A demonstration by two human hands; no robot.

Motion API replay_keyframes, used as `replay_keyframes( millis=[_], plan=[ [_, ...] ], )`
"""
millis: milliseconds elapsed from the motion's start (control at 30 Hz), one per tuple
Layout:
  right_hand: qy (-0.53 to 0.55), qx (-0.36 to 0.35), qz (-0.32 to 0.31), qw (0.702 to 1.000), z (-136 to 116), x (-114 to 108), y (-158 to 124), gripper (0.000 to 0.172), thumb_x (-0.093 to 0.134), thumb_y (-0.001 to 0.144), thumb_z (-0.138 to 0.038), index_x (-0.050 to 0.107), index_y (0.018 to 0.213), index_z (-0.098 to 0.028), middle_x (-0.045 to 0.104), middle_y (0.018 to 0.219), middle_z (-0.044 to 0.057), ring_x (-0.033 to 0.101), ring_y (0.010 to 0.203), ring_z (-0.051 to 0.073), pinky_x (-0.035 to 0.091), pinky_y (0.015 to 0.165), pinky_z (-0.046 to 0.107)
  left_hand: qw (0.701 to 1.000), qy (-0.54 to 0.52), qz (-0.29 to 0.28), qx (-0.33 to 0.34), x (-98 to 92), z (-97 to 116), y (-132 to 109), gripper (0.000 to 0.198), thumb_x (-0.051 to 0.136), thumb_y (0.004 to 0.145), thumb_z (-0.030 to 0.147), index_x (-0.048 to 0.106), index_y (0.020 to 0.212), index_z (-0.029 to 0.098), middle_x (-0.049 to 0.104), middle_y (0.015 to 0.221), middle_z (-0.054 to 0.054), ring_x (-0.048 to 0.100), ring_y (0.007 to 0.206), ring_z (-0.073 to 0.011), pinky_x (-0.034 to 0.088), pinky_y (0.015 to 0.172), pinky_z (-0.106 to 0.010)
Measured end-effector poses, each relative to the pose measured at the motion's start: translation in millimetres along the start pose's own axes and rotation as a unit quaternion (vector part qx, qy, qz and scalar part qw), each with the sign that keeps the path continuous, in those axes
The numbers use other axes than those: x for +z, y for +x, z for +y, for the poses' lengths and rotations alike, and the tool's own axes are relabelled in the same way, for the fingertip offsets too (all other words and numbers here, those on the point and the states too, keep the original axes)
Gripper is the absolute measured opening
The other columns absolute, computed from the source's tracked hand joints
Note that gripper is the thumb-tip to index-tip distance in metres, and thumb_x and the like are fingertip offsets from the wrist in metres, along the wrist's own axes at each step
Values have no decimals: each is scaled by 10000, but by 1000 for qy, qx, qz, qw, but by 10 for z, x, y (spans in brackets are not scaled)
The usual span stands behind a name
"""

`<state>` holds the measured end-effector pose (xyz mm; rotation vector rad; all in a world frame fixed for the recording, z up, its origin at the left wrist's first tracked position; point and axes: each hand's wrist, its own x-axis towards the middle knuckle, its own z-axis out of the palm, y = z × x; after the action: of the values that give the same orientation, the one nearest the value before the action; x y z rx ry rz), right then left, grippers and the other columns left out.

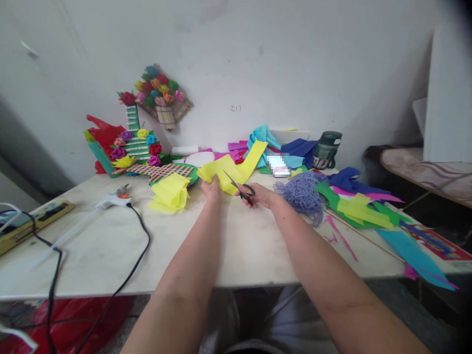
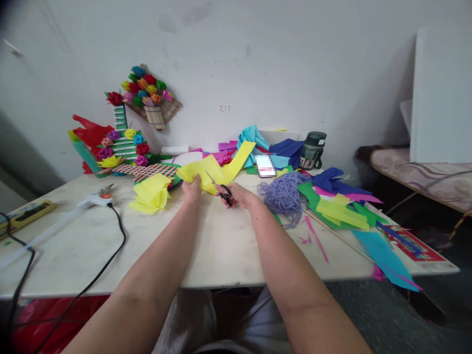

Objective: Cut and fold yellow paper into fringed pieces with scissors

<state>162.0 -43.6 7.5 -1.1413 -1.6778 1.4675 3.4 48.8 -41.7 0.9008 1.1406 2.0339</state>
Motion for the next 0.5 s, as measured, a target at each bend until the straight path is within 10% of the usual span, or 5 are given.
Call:
replay_keyframes(
  millis=[500],
  plan=[
    [14,-17,1,1000,2,-10,8,427,499,761,-532,561,829,-114,515,491,-22,463,355,59,275,292,153,1000,-15,-3,-24,-6,111,-55,276,614,664,194,597,916,86,639,962,-133,617,864,-207,491,751,-299]
  ],
)
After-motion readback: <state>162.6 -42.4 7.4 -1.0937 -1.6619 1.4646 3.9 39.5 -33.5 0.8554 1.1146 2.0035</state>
